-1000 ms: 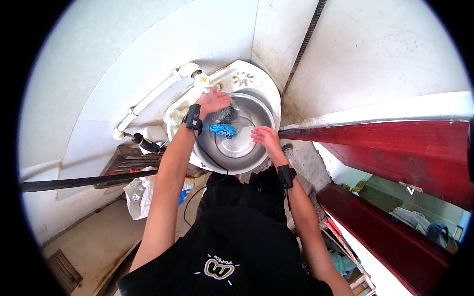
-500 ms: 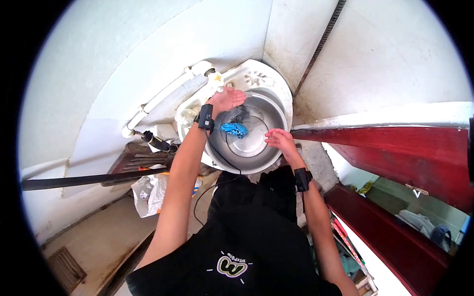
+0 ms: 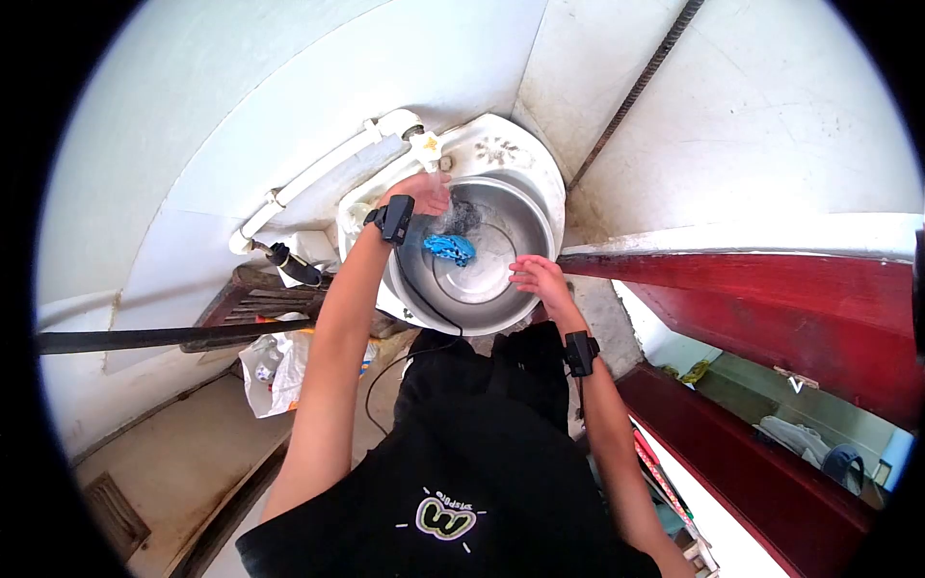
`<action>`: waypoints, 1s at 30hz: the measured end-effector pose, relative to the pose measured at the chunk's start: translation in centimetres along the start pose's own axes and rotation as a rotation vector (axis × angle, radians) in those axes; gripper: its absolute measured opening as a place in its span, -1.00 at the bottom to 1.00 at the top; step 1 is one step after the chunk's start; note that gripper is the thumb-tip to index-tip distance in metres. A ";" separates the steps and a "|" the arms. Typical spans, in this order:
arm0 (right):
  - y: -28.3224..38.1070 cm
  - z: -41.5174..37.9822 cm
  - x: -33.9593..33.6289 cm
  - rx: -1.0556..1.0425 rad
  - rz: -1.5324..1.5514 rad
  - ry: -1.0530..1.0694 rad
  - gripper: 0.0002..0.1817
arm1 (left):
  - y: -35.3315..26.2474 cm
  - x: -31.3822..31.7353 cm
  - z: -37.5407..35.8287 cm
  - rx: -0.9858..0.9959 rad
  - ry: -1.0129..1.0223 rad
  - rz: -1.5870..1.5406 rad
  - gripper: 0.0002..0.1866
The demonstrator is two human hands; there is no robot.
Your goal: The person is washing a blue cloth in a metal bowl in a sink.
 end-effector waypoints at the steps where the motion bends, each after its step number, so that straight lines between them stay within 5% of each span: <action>1: -0.2 0.1 0.1 0.000 0.012 0.009 -0.73 | 0.0 0.4 0.1 -0.053 -0.019 -0.029 -0.41; 9: -0.9 -0.6 0.0 0.016 0.036 0.003 -0.70 | -0.9 1.8 1.1 0.000 0.072 -0.187 -0.51; 15: -2.1 -0.4 0.3 0.079 0.074 -0.057 -0.73 | -0.8 2.6 -0.3 0.042 -0.039 -0.198 -0.58; 18: -1.9 1.3 0.6 -0.122 -0.161 -0.115 -0.72 | 0.1 2.2 -0.3 0.064 -0.114 -0.092 -0.58; 20: 1.4 1.1 1.7 -0.762 -0.576 -0.288 -0.68 | -0.4 0.5 -0.6 0.255 -0.401 -0.110 -0.58; 30: 11.2 6.3 10.2 -0.503 -0.302 -0.388 -0.76 | 0.6 2.7 -3.9 0.408 -0.524 -0.684 -0.59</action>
Point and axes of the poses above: each hand's wrist, its own z-axis towards the middle knuckle, its own x-axis out of the palm, y = z × x, the point moved 7 cm from there along z, towards the middle knuckle, and after that the axes turned 7 degrees about -y, right-handed, at the moved point
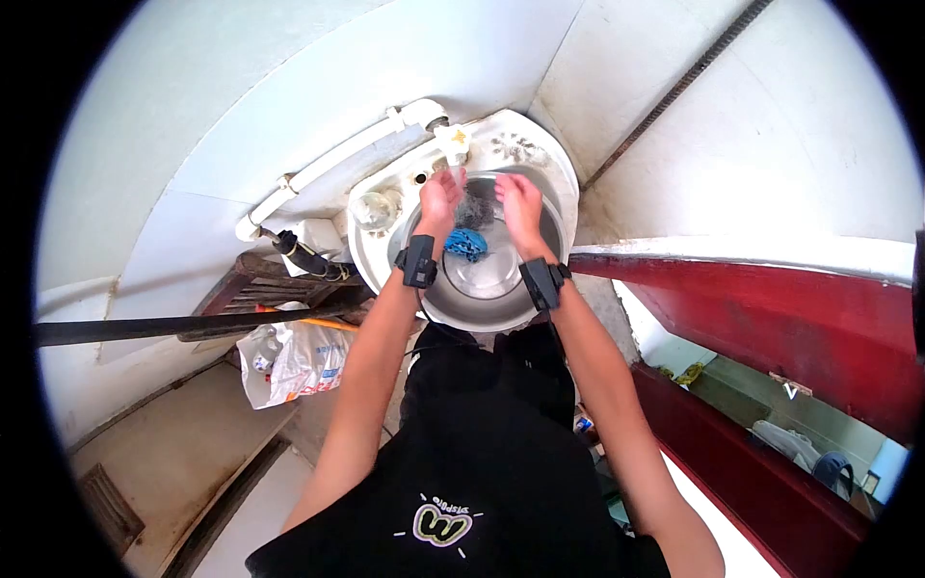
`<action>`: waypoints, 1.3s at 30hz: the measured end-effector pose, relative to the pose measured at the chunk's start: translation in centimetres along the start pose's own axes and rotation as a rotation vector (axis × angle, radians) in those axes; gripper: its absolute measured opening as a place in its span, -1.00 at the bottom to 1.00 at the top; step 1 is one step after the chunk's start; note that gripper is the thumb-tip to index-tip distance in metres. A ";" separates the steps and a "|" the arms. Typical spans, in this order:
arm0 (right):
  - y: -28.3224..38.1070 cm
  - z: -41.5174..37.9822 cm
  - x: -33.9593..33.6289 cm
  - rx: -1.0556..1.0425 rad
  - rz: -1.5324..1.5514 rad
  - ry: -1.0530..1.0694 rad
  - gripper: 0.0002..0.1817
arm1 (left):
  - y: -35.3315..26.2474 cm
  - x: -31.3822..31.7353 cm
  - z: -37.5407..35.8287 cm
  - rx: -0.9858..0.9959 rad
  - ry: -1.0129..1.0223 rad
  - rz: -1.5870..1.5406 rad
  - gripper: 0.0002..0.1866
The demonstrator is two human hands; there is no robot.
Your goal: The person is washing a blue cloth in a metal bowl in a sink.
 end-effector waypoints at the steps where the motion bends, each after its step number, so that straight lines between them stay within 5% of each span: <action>1: -0.7 0.9 1.6 0.056 0.251 0.029 -0.74 | 0.2 0.2 0.1 -0.001 -0.001 -0.003 -0.59; 2: -1.6 1.6 2.9 0.113 0.501 0.061 -0.72 | 0.3 0.2 0.2 0.004 -0.012 -0.070 -0.57; 7: -1.3 1.8 6.7 0.276 0.770 0.199 -0.59 | 0.6 0.4 0.1 0.001 -0.143 -0.183 -0.48; 18: -3.9 0.6 9.8 0.654 1.102 -0.070 -0.53 | 0.1 0.9 0.9 0.056 -0.141 -0.470 -0.56; 25: -4.4 1.3 10.3 0.612 1.168 0.037 -0.50 | 0.2 1.6 0.0 -0.022 -0.125 -0.552 -0.51; 33: -3.9 1.1 9.3 0.581 0.942 -0.123 -0.64 | -1.2 3.9 -0.9 -0.014 0.194 -0.656 -0.58; 39: -4.6 2.2 10.8 0.559 0.949 0.010 -0.72 | 0.7 1.8 2.3 0.013 -0.066 -0.483 -0.76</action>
Point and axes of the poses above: each hand's wrist, its own z-axis towards the middle knuckle, its own x-axis out of the palm, y = z × x, the point moved 7 cm from there along z, towards the middle knuckle, and after that the axes turned 7 degrees about -y, right-handed, at the moved point
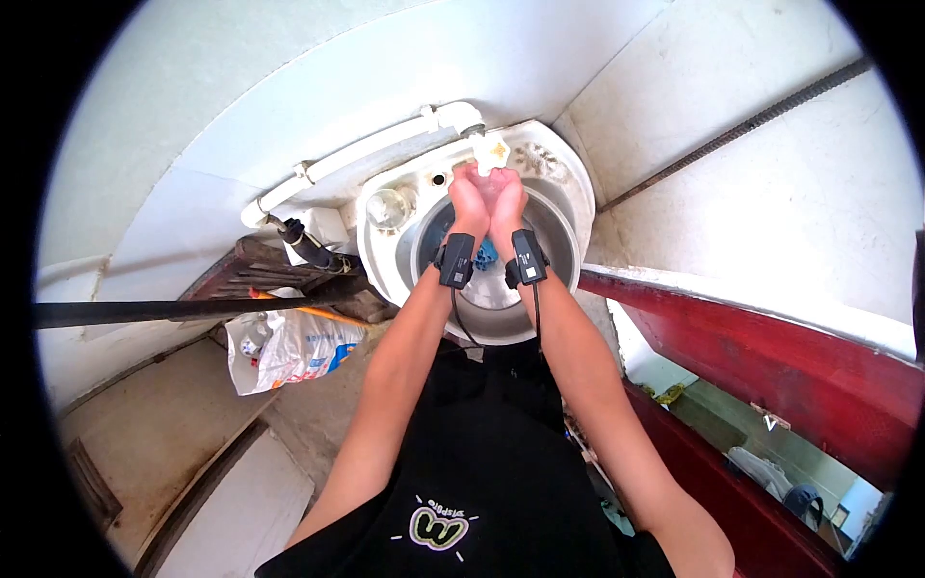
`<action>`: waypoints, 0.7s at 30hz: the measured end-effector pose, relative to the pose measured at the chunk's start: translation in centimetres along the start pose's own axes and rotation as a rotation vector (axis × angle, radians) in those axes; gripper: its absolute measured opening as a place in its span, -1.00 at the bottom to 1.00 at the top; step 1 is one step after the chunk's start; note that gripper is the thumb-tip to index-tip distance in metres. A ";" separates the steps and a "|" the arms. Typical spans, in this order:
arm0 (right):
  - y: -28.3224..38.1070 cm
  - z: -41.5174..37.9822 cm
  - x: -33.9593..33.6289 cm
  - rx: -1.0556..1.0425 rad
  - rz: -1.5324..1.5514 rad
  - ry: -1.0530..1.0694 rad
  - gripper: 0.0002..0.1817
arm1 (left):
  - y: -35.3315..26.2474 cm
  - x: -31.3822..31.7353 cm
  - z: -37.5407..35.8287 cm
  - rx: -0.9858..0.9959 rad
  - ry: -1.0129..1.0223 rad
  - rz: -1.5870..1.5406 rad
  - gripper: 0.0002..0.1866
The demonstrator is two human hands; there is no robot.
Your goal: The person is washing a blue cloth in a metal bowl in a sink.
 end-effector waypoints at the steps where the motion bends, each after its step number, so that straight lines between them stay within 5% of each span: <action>1: 0.2 -0.2 0.3 -0.001 -0.001 0.004 -0.72 | -0.1 0.2 0.0 0.002 0.002 -0.002 -0.76; 14: -0.6 -1.3 1.4 0.101 0.204 0.152 -0.77 | -1.3 2.0 -3.6 -0.039 0.154 -0.051 -0.74; 19: -3.6 0.3 -2.5 0.117 0.293 0.170 -0.79 | 0.7 -0.5 -3.3 -0.090 0.210 -0.128 -0.72; 21: -5.8 2.1 -6.9 0.048 0.245 -0.006 -0.76 | 1.6 -3.4 -3.4 0.002 0.093 0.092 -0.67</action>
Point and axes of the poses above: each hand's wrist, its own z-axis towards the middle knuckle, its own x-axis out of the palm, y = z × x, the point moved 7 cm from there along z, towards the middle knuckle, and after that the axes turned 7 degrees about -y, right-handed, at the moved point
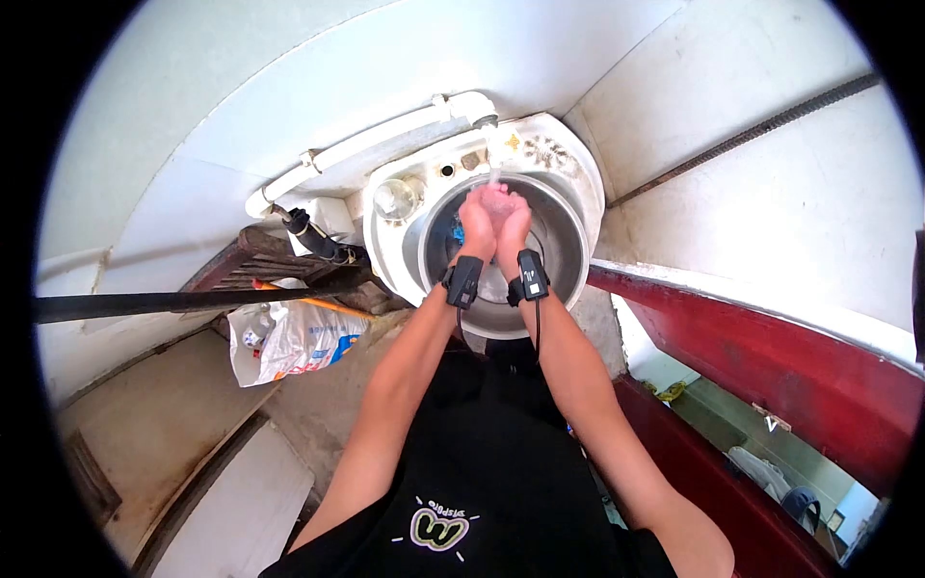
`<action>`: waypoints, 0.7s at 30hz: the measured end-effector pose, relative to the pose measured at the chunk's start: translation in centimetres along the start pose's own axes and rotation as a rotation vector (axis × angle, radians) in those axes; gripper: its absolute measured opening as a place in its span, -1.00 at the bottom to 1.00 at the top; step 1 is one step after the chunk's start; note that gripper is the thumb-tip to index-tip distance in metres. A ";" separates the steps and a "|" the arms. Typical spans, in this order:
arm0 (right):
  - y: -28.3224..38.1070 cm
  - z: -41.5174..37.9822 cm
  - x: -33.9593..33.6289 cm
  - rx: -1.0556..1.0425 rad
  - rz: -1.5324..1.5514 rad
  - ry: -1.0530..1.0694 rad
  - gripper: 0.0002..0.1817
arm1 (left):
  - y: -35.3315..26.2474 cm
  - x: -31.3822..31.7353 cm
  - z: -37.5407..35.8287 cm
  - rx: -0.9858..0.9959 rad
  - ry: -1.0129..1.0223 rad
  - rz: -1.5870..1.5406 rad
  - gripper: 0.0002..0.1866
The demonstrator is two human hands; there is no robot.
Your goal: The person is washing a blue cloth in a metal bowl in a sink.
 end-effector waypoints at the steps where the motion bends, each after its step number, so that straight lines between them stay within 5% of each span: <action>1: 0.4 -1.5 0.0 -0.001 0.000 0.000 -0.76 | 0.5 -0.7 -0.5 -0.001 0.001 0.000 -0.67; 3: 0.6 -4.9 -1.6 0.132 -0.237 -0.133 -0.70 | 1.8 -3.6 -1.6 -0.035 -0.173 -0.035 -0.70; 4: -1.4 -2.0 -4.8 0.147 -0.219 -0.006 -0.59 | 2.7 -5.3 -1.6 -0.067 -0.191 0.005 -0.69; 7: -1.4 -6.6 -4.5 0.230 -0.184 -0.171 -0.49 | 12.7 -13.3 7.4 -0.233 0.278 -0.630 -0.68; 10: -1.9 -6.1 -6.0 0.259 -0.189 -0.221 -0.44 | 6.4 -11.0 0.2 -0.231 -0.267 0.045 -0.71; 13: -1.9 -5.5 -7.0 0.290 -0.168 -0.221 -0.43 | 5.0 -11.5 -0.8 -0.166 -0.546 0.167 -0.71; 17: -1.2 -5.0 -5.8 0.245 -0.184 -0.258 -0.41 | 4.8 -9.1 -0.9 -0.244 -0.490 0.020 -0.69; 21: 0.3 -5.5 -1.2 0.144 -0.211 -0.149 -0.41 | 3.2 -6.4 1.3 -0.115 -0.316 -0.026 -0.55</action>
Point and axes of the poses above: each hand's wrist, its own z-axis towards the middle knuckle, its own x-axis out of the palm, y = z × x, the point moved 7 cm from there along z, towards the middle knuckle, and after that the axes turned 7 degrees about -y, right-handed, at the moved point
